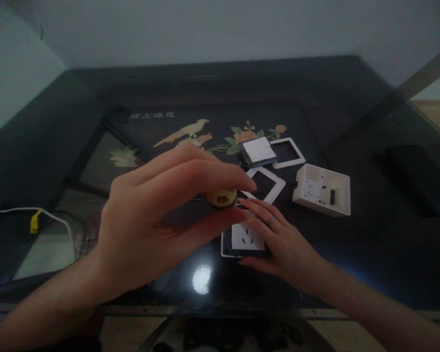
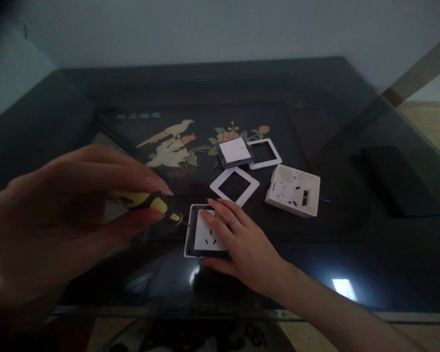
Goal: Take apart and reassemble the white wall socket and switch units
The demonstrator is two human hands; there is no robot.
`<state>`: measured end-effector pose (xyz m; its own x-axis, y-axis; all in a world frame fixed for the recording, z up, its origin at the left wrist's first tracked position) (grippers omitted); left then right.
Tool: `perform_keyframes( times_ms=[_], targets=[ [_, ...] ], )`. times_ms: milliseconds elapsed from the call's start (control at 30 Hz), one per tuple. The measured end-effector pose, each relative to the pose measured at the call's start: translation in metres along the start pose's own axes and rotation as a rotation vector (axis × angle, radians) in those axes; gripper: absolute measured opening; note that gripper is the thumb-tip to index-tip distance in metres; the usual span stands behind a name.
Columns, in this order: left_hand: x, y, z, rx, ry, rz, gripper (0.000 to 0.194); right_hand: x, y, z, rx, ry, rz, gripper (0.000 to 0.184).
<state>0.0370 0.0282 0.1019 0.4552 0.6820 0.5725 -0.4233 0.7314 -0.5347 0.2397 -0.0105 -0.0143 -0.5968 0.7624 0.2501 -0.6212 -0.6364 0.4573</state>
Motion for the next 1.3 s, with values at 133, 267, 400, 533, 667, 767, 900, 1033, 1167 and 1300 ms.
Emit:
perform_keyframes(
  times_ms=[133, 267, 400, 533, 667, 767, 900, 1033, 1167, 1300],
  targets=[
    [0.0, -0.011, 0.004, -0.115, 0.166, 0.127, 0.036, -0.001, 0.0, -0.001, -0.036, -0.022, 0.03, 0.076],
    [0.002, -0.014, 0.003, -0.13, 0.217, 0.073, 0.029, -0.002, -0.001, -0.002, -0.03, -0.027, 0.03, 0.075],
    [0.003, -0.004, 0.002, -0.02, 0.006, -0.07, 0.027, -0.001, 0.0, 0.0, -0.01, -0.021, 0.019, 0.071],
    [0.0, -0.001, 0.002, 0.029, -0.031, -0.024, 0.026, 0.0, 0.0, 0.001, 0.001, -0.002, 0.012, 0.074],
    [-0.002, -0.007, 0.001, -0.144, 0.12, 0.176, 0.043, 0.0, -0.001, 0.0, 0.0, -0.015, 0.018, 0.073],
    [-0.002, -0.009, 0.0, -0.143, 0.166, 0.157, 0.033, -0.001, -0.001, -0.002, -0.01, -0.029, 0.033, 0.074],
    [-0.001, -0.004, -0.001, -0.04, 0.053, -0.013, 0.028, -0.001, -0.002, -0.001, 0.036, -0.013, 0.021, 0.074],
    [-0.003, -0.001, 0.001, 0.078, -0.106, 0.034, 0.026, -0.001, -0.007, 0.007, 0.117, 0.079, -0.003, 0.092],
    [-0.003, -0.004, 0.005, 0.014, 0.044, 0.142, 0.026, -0.002, -0.018, 0.022, 0.182, 0.113, -0.076, 0.1],
    [0.0, -0.009, 0.008, -0.118, 0.202, 0.087, 0.029, -0.005, -0.025, 0.029, 0.221, 0.149, -0.108, 0.102]
  ],
)
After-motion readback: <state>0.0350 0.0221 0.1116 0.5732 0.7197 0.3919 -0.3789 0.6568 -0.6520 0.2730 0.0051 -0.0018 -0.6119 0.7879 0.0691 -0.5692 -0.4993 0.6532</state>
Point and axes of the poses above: each hand's wrist, its own x-axis towards the middle knuckle, its own z-axis out of the back of the hand, y = z × x, the point moved 2 cm from there along x, towards the middle knuckle, and after that the axes turned 4 degrees about -y, right-handed, at the moved point
